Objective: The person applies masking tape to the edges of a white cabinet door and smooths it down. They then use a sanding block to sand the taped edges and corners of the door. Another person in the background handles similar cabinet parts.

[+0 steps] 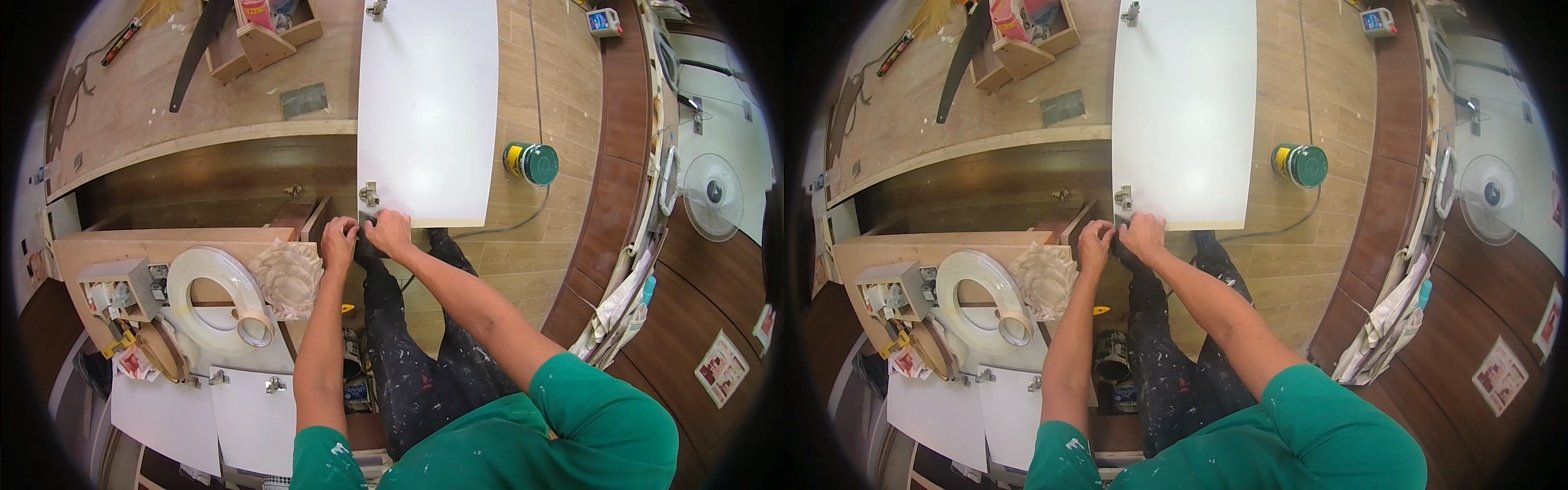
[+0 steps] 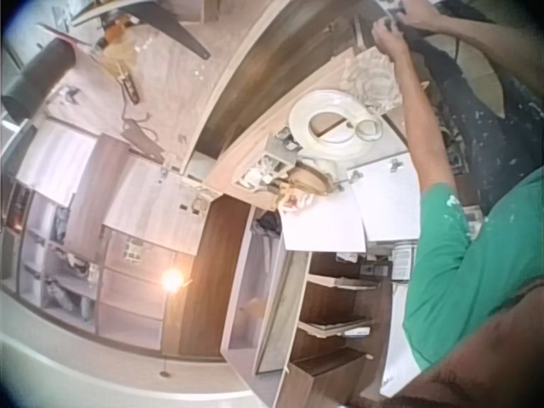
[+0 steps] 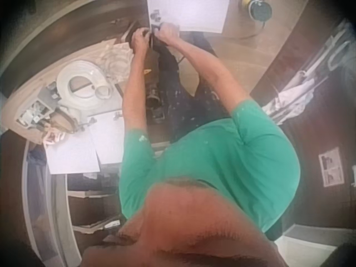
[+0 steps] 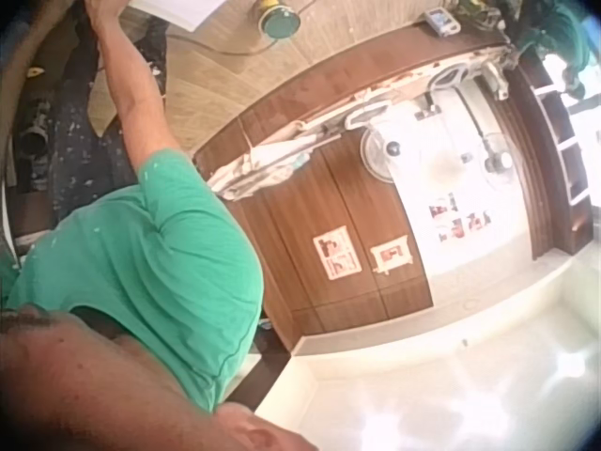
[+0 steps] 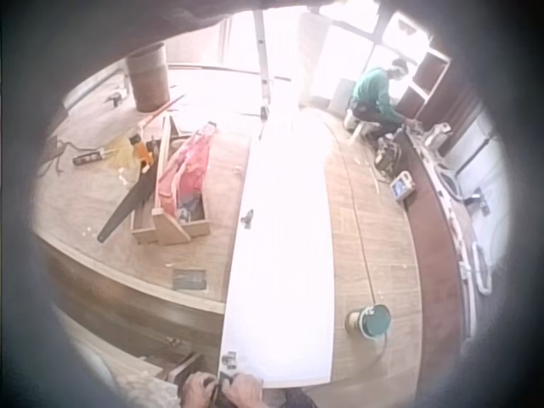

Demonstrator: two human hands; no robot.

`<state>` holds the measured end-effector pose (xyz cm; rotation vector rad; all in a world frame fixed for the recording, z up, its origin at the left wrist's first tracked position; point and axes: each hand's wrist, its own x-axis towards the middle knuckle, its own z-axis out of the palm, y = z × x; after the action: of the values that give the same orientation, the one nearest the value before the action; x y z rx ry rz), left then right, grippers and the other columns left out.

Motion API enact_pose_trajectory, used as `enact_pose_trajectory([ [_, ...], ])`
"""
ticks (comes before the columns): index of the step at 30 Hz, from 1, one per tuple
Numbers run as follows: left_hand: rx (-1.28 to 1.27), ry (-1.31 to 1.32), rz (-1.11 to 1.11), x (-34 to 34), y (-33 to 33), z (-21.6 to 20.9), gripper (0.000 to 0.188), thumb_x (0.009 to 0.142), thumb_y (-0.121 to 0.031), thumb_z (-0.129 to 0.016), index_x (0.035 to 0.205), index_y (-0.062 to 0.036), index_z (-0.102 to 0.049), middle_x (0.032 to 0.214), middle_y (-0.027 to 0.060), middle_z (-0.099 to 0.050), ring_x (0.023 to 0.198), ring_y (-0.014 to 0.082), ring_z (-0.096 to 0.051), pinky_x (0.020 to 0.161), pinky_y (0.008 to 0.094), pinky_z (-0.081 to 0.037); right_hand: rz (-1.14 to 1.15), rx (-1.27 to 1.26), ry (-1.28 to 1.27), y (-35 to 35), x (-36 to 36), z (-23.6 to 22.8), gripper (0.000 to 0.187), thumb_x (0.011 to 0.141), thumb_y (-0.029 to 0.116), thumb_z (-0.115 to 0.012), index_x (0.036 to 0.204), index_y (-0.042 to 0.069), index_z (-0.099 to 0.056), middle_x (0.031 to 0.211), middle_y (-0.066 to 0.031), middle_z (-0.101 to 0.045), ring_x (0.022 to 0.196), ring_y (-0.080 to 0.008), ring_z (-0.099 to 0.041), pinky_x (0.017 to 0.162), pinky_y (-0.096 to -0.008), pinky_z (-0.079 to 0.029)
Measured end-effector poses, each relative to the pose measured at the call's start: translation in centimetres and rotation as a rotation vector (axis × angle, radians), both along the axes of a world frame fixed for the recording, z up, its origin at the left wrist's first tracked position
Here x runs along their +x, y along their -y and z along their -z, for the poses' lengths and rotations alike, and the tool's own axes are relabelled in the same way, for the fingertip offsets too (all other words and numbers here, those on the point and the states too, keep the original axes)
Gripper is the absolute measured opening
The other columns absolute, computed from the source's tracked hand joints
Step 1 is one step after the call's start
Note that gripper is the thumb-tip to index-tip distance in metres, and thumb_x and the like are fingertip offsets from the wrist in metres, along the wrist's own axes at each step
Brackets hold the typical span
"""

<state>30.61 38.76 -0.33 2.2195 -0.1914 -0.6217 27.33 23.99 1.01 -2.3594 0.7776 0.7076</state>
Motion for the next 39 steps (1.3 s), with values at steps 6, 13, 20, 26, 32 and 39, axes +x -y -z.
enact_pose_trajectory([
  [6, 0.059, 0.258, 0.136, -0.1, 0.4, -0.7, 0.008, 0.080, -0.004, -0.073, 0.085, -0.0047, -0.067, 0.086, 0.0086, -0.065, 0.088, 0.0326, -0.060, 0.078, 0.0441, -0.048, -0.001, 0.010, -0.017, 0.0, 0.1, -0.2, 0.035, 0.084, 0.035, -0.065, 0.084, 0.001, -0.074, 0.084, -0.0228, -0.072, 0.085, -0.0404, -0.069, 0.085, -0.0513, -0.047],
  [13, 0.035, 0.221, -0.073, -1.3, 0.4, -0.8, 0.032, 0.078, -0.002, -0.077, 0.109, -0.0072, -0.069, 0.102, 0.0090, -0.066, 0.095, 0.0304, -0.062, 0.084, 0.0414, -0.050, -0.003, 0.032, -0.065, 0.1, 0.5, -0.7, 0.035, 0.085, 0.035, -0.066, 0.087, 0.001, -0.074, 0.087, -0.0216, -0.073, 0.088, -0.0381, -0.070, 0.088, -0.0498, -0.046],
  [20, 0.035, 0.076, -0.025, -1.2, -0.6, 0.6, 0.031, 0.078, -0.005, -0.078, 0.108, -0.0088, -0.070, 0.102, 0.0082, -0.066, 0.095, 0.0293, -0.062, 0.084, 0.0407, -0.050, 0.000, 0.008, 0.011, 0.0, -0.2, 0.4, 0.035, 0.082, 0.034, -0.065, 0.084, 0.001, -0.075, 0.081, -0.0237, -0.071, 0.083, -0.0411, -0.069, 0.085, -0.0509, -0.047],
  [26, 0.025, 0.072, 0.001, -1.2, -0.3, 0.5, 0.015, 0.080, -0.007, -0.076, 0.094, -0.0069, -0.069, 0.092, 0.0084, -0.067, 0.091, 0.0306, -0.063, 0.081, 0.0417, -0.050, -0.005, 0.016, -0.058, 0.0, 0.4, -0.5, 0.036, 0.085, 0.036, -0.066, 0.089, 0.001, -0.074, 0.088, -0.0212, -0.073, 0.089, -0.0373, -0.070, 0.089, -0.0502, -0.046],
  [32, 0.016, 0.119, 0.010, -1.0, -0.2, -0.1, 0.011, 0.079, -0.006, -0.075, 0.088, -0.0059, -0.069, 0.089, 0.0087, -0.067, 0.089, 0.0321, -0.062, 0.079, 0.0425, -0.049, 0.000, 0.031, -0.060, 0.0, 0.5, -0.8, 0.036, 0.086, 0.036, -0.065, 0.088, 0.001, -0.075, 0.088, -0.0215, -0.073, 0.089, -0.0376, -0.070, 0.090, -0.0503, -0.046],
  [39, 0.064, 0.279, 0.125, -0.9, -0.1, -0.8, 0.008, 0.079, -0.004, -0.072, 0.085, -0.0070, -0.069, 0.087, 0.0078, -0.066, 0.088, 0.0307, -0.061, 0.078, 0.0421, -0.047, 0.000, 0.030, -0.058, 0.1, 0.6, -1.0, 0.034, 0.085, 0.034, -0.065, 0.085, 0.001, -0.074, 0.085, -0.0215, -0.072, 0.086, -0.0380, -0.070, 0.089, -0.0502, -0.045],
])
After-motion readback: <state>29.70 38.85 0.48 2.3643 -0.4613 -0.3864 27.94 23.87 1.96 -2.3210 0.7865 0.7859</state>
